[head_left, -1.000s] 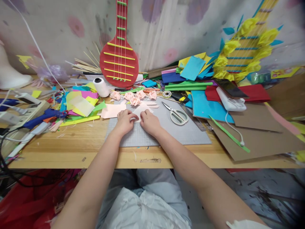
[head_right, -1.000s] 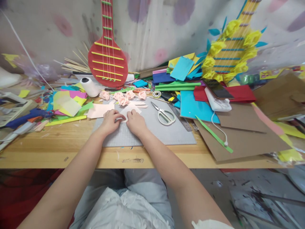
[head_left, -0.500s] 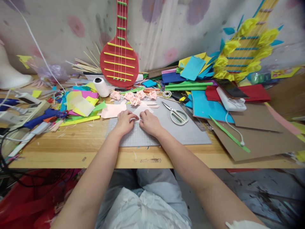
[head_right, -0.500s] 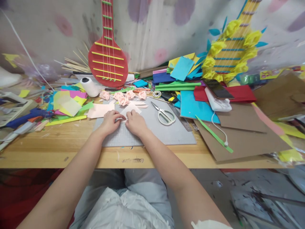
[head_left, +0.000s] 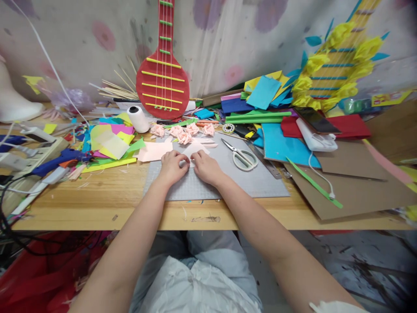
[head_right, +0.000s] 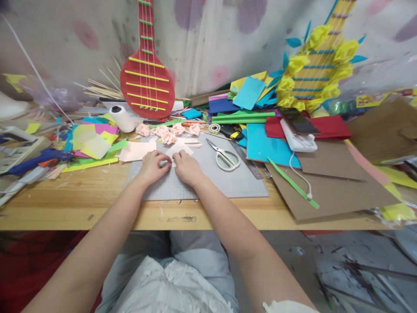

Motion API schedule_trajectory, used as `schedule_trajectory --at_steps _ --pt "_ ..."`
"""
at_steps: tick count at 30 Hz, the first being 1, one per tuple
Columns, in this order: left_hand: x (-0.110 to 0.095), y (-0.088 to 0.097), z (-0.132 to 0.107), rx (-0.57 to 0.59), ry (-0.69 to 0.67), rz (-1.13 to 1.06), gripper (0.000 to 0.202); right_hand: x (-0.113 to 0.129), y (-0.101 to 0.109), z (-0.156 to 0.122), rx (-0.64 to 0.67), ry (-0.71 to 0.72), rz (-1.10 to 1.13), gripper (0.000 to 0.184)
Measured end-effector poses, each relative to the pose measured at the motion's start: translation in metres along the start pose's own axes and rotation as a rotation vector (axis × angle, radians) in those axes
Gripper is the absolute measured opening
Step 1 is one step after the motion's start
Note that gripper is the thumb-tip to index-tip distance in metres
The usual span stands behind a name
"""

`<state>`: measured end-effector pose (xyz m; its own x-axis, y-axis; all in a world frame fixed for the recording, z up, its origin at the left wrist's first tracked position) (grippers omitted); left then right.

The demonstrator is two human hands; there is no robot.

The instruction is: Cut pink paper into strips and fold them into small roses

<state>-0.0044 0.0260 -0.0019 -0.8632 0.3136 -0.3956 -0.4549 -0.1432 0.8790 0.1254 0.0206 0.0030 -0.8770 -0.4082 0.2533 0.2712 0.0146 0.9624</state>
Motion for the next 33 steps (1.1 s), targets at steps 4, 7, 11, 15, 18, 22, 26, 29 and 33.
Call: schedule_trajectory --at_steps 4,7,11,15,18,22,26,29,33 --pt "0.003 0.001 0.001 0.004 -0.017 -0.022 0.026 0.001 0.001 0.0 -0.016 0.002 0.014 0.031" --pt "0.011 0.003 0.003 -0.074 0.013 -0.091 0.037 -0.002 0.001 0.001 -0.024 -0.005 0.08 0.033" --pt "0.024 0.004 0.005 -0.125 0.049 -0.277 0.047 -0.019 -0.001 0.008 -0.087 -0.074 0.353 0.035" --pt "0.022 0.005 0.006 -0.083 -0.038 -0.377 0.049 -0.043 -0.002 0.014 -0.189 -0.215 0.563 0.035" --pt "0.012 0.01 0.005 -0.069 -0.141 -0.309 0.035 -0.051 0.0 0.014 -0.239 -0.288 0.623 0.033" --pt "-0.003 0.011 0.002 -0.018 -0.212 -0.161 0.019 -0.052 0.003 0.013 -0.249 -0.29 0.67 0.027" --pt "-0.013 0.01 -0.002 -0.018 -0.265 -0.176 0.024 -0.052 0.003 0.013 -0.229 -0.268 0.729 0.021" --pt "-0.014 0.006 -0.004 0.004 -0.256 -0.247 0.025 -0.055 0.004 0.013 -0.174 -0.277 0.793 0.016" --pt "-0.01 0.0 -0.005 0.055 -0.188 -0.362 0.028 -0.054 0.006 0.009 0.117 -0.169 1.003 0.021"
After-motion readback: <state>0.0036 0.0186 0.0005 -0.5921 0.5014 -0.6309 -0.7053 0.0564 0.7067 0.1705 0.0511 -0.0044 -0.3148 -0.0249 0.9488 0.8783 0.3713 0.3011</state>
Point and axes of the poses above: each hand's wrist, its own z-axis towards the middle knuckle, its own y-axis out of the back of the hand, x = y × z, the point moved 4 cm from there along z, towards the middle knuckle, and after that the axes turned 2 degrees about -y, right-handed, at the moved point
